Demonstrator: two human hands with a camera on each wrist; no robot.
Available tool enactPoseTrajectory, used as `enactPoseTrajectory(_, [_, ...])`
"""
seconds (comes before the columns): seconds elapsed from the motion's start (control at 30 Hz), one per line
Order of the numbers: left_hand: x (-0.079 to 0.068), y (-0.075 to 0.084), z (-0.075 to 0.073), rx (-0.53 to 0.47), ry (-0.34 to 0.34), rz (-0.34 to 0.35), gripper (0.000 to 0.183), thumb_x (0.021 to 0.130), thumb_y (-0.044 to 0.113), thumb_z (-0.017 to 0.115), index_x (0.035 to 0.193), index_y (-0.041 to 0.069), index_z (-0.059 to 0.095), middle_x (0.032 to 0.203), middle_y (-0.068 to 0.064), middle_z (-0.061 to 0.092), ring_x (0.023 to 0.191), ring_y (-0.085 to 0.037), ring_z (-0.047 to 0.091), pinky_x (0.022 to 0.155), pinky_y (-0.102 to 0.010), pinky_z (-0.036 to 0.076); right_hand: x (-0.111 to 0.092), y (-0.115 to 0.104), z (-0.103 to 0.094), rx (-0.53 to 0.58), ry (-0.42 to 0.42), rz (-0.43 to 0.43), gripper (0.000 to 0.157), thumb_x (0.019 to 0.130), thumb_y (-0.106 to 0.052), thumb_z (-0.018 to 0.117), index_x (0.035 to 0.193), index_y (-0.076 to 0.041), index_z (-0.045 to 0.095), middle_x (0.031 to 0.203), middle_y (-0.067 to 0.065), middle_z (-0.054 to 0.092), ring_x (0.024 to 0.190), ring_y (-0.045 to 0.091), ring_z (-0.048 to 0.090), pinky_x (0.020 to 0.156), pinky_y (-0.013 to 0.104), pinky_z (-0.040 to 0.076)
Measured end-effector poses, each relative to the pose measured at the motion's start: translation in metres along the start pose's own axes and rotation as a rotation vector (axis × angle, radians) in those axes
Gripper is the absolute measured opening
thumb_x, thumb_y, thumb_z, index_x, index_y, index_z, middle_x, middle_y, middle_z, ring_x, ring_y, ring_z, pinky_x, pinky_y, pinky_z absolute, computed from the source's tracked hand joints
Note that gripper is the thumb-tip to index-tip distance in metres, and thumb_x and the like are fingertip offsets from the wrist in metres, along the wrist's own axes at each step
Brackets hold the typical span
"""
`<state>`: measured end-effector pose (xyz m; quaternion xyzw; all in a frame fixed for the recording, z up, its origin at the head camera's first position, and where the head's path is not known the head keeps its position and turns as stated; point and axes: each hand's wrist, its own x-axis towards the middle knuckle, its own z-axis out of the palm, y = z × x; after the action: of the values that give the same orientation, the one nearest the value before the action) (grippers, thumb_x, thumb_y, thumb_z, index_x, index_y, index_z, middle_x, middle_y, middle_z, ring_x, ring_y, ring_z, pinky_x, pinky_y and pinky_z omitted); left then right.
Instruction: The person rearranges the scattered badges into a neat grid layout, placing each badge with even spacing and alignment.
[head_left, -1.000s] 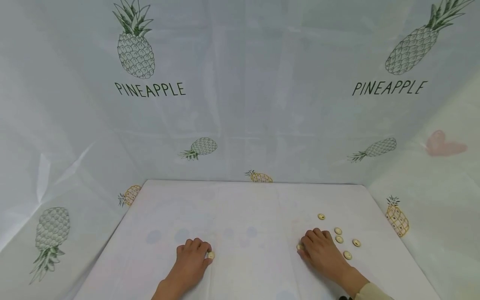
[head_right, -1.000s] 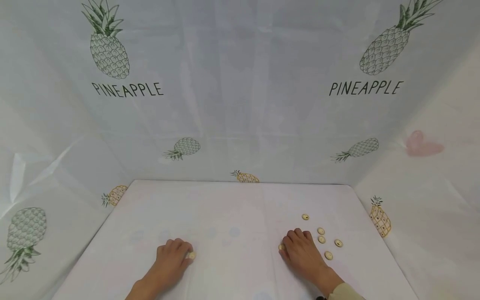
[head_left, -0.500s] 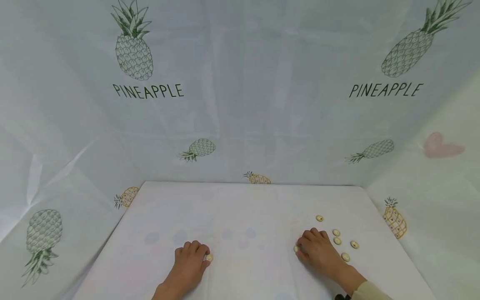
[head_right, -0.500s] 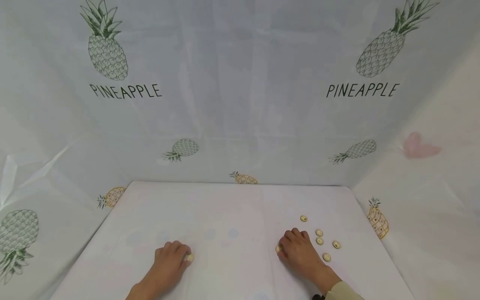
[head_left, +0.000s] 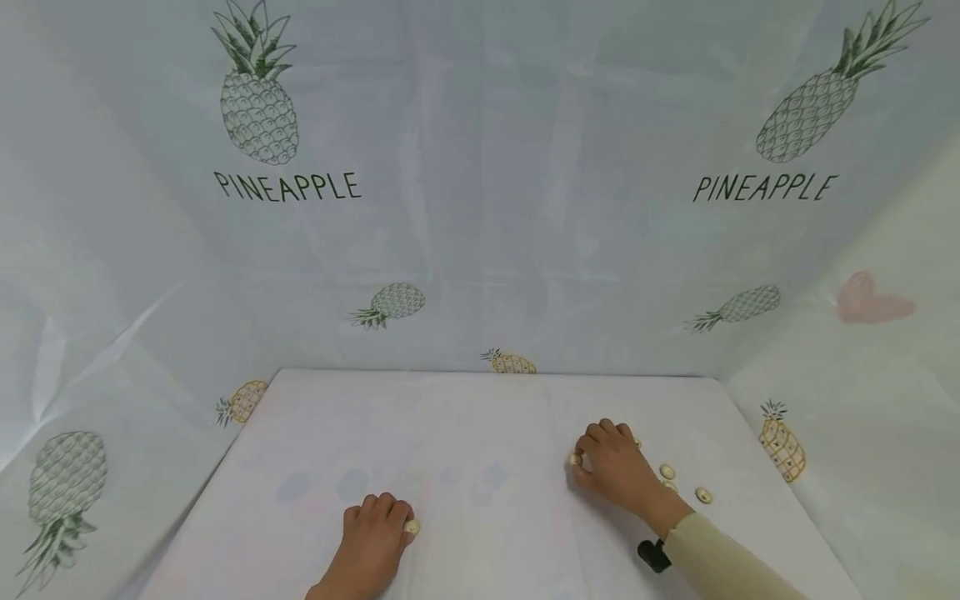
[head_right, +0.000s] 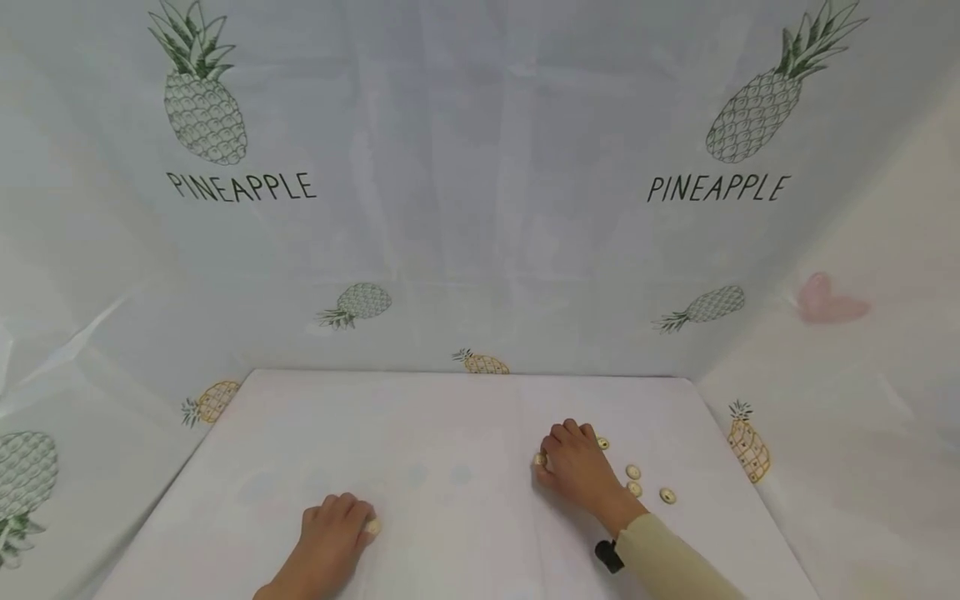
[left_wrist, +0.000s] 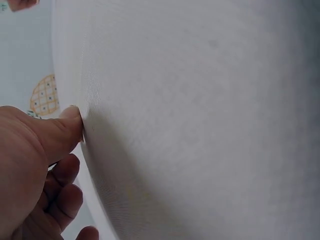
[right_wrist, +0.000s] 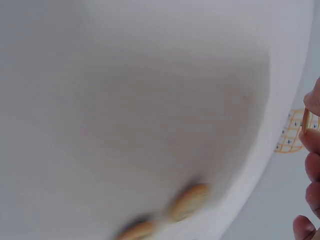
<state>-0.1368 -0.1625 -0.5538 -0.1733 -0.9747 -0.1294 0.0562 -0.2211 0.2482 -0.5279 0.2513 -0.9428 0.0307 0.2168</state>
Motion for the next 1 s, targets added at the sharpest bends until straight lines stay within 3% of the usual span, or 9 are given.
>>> enactPoseTrajectory(0.17, [-0.001, 0.000, 0.000, 0.024, 0.003, -0.021, 0.028, 0.086, 0.026, 0.087, 0.102, 0.019, 0.066, 0.098, 0.005, 0.056, 0.092, -0.017, 0.049, 0.082, -0.052, 0.047, 0.039, 0.001, 0.021, -0.012, -0.012, -0.009, 0.021, 0.081, -0.026, 0.088, 0.085, -0.014, 0.071, 0.086, -0.003, 0.059, 0.082, 0.019, 0.046, 0.079, 0.040, 0.040])
enactPoseTrajectory(0.3, [-0.002, -0.002, 0.003, 0.054, 0.026, -0.018, 0.031, 0.081, 0.028, 0.091, 0.099, 0.020, 0.067, 0.093, 0.007, 0.054, 0.089, -0.016, 0.049, 0.078, -0.049, 0.047, 0.054, -0.001, 0.038, 0.010, -0.073, -0.011, 0.018, 0.086, -0.027, 0.085, 0.088, -0.013, 0.073, 0.088, -0.002, 0.060, 0.083, 0.020, 0.046, 0.079, 0.041, 0.039])
enactPoseTrajectory(0.5, [0.001, -0.004, 0.007, 0.036, 0.047, -0.015, 0.033, 0.078, 0.028, 0.093, 0.099, 0.022, 0.067, 0.091, 0.009, 0.053, 0.087, -0.014, 0.048, 0.077, -0.048, 0.048, 0.062, 0.002, 0.048, 0.045, -0.168, 0.058, 0.014, 0.093, -0.026, 0.079, 0.094, -0.013, 0.076, 0.091, -0.003, 0.061, 0.086, 0.020, 0.046, 0.081, 0.043, 0.039])
enactPoseTrajectory(1.0, [0.002, -0.002, 0.005, 0.009, 0.006, -0.032, 0.030, 0.082, 0.027, 0.090, 0.101, 0.021, 0.067, 0.092, 0.009, 0.052, 0.085, -0.013, 0.044, 0.077, -0.047, 0.046, 0.066, 0.000, 0.049, 0.049, -0.173, 0.105, 0.015, 0.093, -0.025, 0.076, 0.090, -0.011, 0.075, 0.087, -0.001, 0.060, 0.084, 0.021, 0.047, 0.080, 0.043, 0.038])
